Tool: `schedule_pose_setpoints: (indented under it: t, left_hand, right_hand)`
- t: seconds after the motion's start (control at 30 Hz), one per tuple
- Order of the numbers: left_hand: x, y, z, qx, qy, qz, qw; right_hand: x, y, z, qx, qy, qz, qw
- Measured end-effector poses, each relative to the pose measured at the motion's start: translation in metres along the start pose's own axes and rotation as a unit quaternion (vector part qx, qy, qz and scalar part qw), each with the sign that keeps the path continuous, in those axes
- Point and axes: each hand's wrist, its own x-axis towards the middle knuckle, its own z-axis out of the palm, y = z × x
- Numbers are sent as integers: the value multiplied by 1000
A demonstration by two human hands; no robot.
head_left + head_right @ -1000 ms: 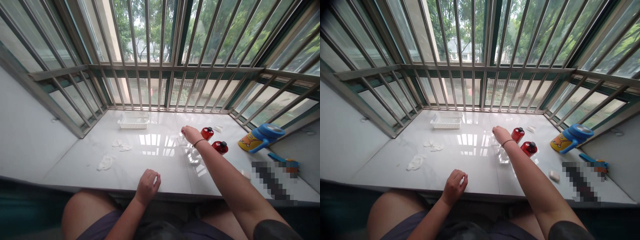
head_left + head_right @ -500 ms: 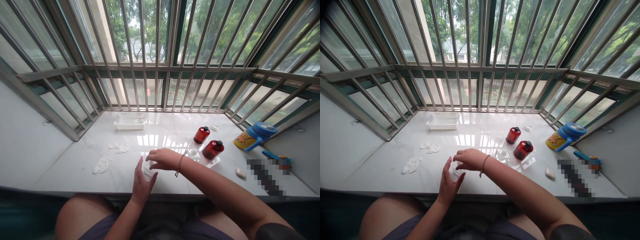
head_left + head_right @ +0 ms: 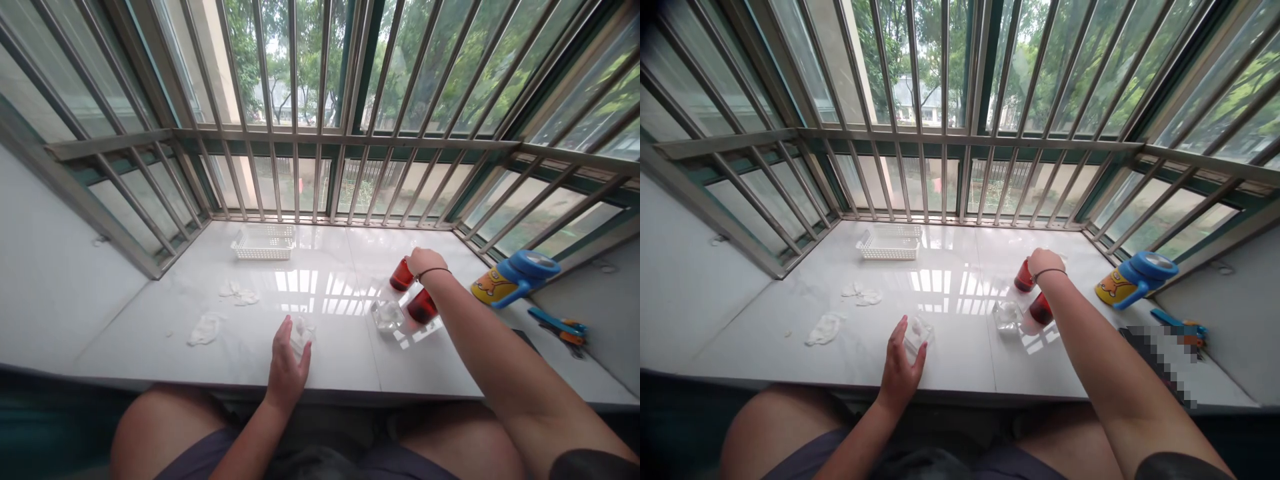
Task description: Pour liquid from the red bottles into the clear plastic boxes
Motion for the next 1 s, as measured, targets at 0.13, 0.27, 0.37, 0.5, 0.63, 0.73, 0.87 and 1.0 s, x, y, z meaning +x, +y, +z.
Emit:
schedule_pose_setpoints:
  t: [0.13, 0.27, 0.37, 0.5, 0.63, 0.73, 0.87, 1.0]
  left_hand:
    - [1, 1, 0, 20, 22, 13, 999]
    - [2, 2, 0, 34, 28, 4, 999]
    - [2, 3, 0, 36, 25, -1, 999]
    - [2, 4, -2, 25, 21, -4, 999]
    - [2, 3, -3, 8, 12, -1, 1000]
    - [2, 3, -3, 4, 8, -2, 1000]
    - [2, 3, -2, -2, 1, -5, 1000]
    - [2, 3, -3, -6, -7, -9, 1000]
  right_hand:
    - [-4, -6, 7, -9, 0, -25, 1000]
    - [-25, -35, 5, 5, 41, -94, 995]
    - [-52, -62, -6, 31, 66, -166, 983]
    - [-100, -96, -13, 65, 54, -277, 957]
    - [-152, -119, 4, 79, 21, -372, 925]
    - [-185, -128, 27, 82, 9, -411, 908]
    - [-213, -123, 48, 107, 33, -395, 912]
    - [-229, -89, 72, 187, 169, -331, 909]
